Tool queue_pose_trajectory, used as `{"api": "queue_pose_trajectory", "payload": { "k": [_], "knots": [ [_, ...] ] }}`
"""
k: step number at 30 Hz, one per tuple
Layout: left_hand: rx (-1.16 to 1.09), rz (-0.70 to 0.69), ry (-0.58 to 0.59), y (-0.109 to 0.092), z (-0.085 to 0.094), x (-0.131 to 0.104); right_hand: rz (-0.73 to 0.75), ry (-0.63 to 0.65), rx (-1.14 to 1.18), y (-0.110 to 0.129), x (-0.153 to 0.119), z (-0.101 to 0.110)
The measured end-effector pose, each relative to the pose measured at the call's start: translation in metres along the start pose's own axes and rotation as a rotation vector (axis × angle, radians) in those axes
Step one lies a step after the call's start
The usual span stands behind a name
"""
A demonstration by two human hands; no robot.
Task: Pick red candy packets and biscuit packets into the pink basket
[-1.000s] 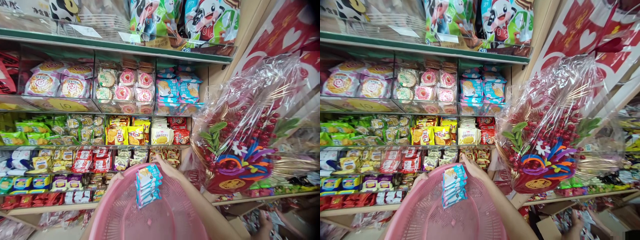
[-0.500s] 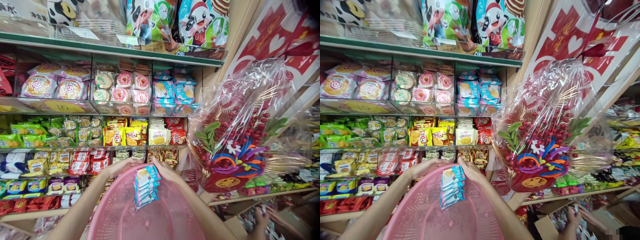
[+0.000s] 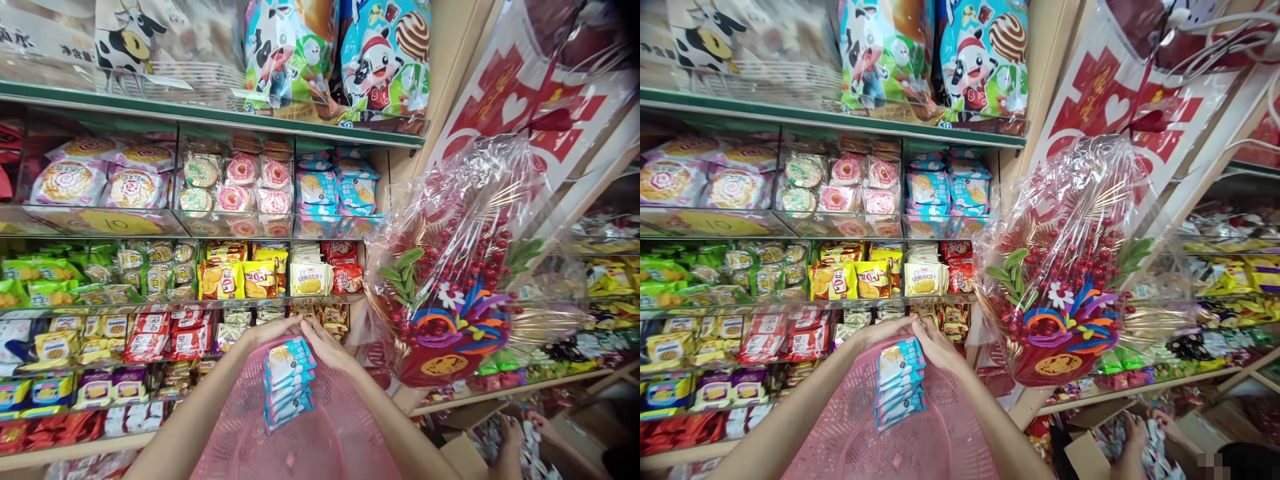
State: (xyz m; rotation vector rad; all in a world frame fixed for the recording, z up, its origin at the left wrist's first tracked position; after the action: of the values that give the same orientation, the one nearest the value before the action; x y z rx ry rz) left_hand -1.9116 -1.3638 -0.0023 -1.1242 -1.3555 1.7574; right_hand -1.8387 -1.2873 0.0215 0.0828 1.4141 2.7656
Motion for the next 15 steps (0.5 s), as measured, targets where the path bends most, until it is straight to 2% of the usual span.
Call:
{"api": "queue_pose_trajectory", "payload": {
  "k": [4,9,15],
  "knots": [
    [-0.024,-0.054,0.022,0.001,-0.005,-0.013,0.037,0.052,-0.045,0.003,-0.002,-0.012],
    [-0.043,-0.04,-0.049,0.009,0.002,-0.027,0.109,0.09,-0.154,0.012,-0.003,-0.029],
    [-0.023,-0.016,-0.033,0.008,0.0,-0.042,0.169,0.063,-0.194,0.019,-0.002,-0.034]
  ]
}}
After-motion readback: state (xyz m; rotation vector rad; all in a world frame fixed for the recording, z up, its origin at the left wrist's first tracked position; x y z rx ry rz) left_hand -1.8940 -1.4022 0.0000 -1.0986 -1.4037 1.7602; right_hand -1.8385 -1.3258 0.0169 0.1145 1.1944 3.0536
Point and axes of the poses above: each hand's wrist, its own x-axis towards the middle knuckle, its own z-axis out of the back of the hand, y = z × x, the point moved 8 cm from there along x, towards the middle knuckle, and after that the axes turned 1 degree about -x, right-handed, at the moved point
